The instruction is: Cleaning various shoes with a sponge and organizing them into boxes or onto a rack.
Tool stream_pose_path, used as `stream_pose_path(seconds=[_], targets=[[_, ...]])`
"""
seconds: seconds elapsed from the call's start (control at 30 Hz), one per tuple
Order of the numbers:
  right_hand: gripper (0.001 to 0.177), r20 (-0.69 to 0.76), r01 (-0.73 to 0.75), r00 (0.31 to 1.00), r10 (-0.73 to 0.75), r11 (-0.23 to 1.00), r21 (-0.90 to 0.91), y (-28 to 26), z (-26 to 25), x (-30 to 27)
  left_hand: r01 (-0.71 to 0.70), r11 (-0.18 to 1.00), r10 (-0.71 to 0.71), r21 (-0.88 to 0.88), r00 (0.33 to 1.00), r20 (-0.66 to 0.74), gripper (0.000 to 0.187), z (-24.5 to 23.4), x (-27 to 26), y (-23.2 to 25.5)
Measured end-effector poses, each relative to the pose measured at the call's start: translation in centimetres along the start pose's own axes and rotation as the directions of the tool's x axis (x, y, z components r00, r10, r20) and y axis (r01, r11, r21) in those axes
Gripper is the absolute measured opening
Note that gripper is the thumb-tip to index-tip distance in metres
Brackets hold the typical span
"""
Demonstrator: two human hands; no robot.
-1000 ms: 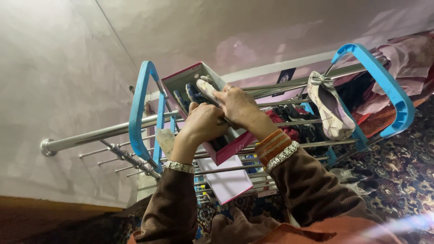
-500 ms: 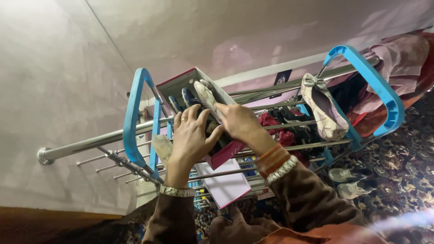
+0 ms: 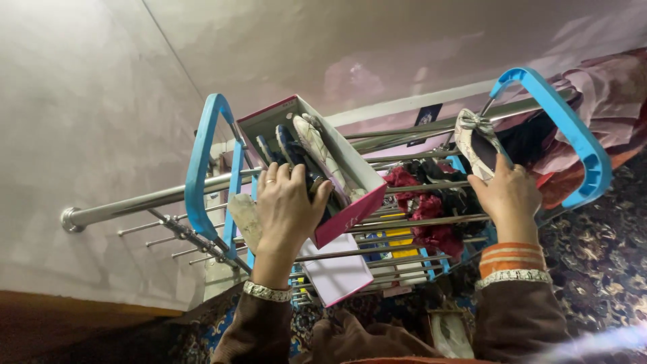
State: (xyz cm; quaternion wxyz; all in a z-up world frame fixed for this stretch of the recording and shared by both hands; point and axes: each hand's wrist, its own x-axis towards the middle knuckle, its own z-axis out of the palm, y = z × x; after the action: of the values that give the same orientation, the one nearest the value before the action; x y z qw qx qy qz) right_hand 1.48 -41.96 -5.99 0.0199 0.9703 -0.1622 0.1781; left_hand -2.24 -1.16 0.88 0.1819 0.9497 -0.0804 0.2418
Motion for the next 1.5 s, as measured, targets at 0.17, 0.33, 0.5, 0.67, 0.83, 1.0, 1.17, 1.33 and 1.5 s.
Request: stream_pose_path(seconds=[0.17, 0.33, 0.5, 0.67, 0.83, 1.0, 1.17, 1.33, 1.5], targets=[[0.087, 0.149, -0.036, 0.988, 0.039, 0.999, -0.022, 0.5, 0.4, 0.5, -0.028, 0.999, 0.026, 0.038, 0.999, 0.036, 0.067, -0.4, 0.1, 1.2], [0.065, 0.033, 0.046, 0.998, -0.05, 0.993, 0.106, -0.9, -1.2, -0.7, -0.012, 0.999, 0.008, 0.041, 0.994, 0.109, 0.079, 0.5, -0.1, 0.9], [0.061, 0.04, 0.059, 0.987, -0.154, 0.589, 0.806, -4.8, -7.1, -1.8, -0.193, 0.98, 0.195, 0.057, 0.98, -0.036, 0.095, 0.8, 0.5, 0.9], [0.058, 0.174, -0.099, 0.911, -0.374, 0.211, 0.972, -10.7, -11.5, -2.5, -0.139, 0.983, 0.169, -0.121, 0.941, 0.295, 0.086, 1.8, 2.4, -0.3], [0.055, 0.2, -0.182, 0.837, -0.51, 0.085, 0.98, -14.9, -11.7, -3.3, -0.11, 0.993, 0.116, -0.051, 0.98, 0.164, 0.082, 2.8, 1.2, 0.2], [0.045, 0.083, -0.055, 0.891, -0.447, 0.074, 0.996, -17.1, -7.5, -3.6, 0.248, 0.947, -0.271, 0.206, 0.958, 0.096, 0.095, 0.6, -0.6, 2.1], [0.04, -0.098, 0.067, 0.94, -0.327, -0.106, 0.992, -17.6, -5.4, -3.9, 0.219, 0.936, -0.254, 0.276, 0.963, 0.095, 0.102, -1.9, -1.8, 4.3], [0.043, -0.042, -0.035, 0.947, -0.319, -0.232, 0.972, -17.5, -5.4, -3.4, 0.244, 0.968, -0.219, -0.05, 0.929, 0.298, 0.109, -0.8, -2.4, 3.4], [0.043, 0.149, -0.233, 0.906, -0.397, -0.172, 0.957, -16.2, -8.4, -5.0, -0.024, 0.972, 0.1, -0.236, 0.943, 0.316, 0.1, 0.4, -2.2, -0.3]])
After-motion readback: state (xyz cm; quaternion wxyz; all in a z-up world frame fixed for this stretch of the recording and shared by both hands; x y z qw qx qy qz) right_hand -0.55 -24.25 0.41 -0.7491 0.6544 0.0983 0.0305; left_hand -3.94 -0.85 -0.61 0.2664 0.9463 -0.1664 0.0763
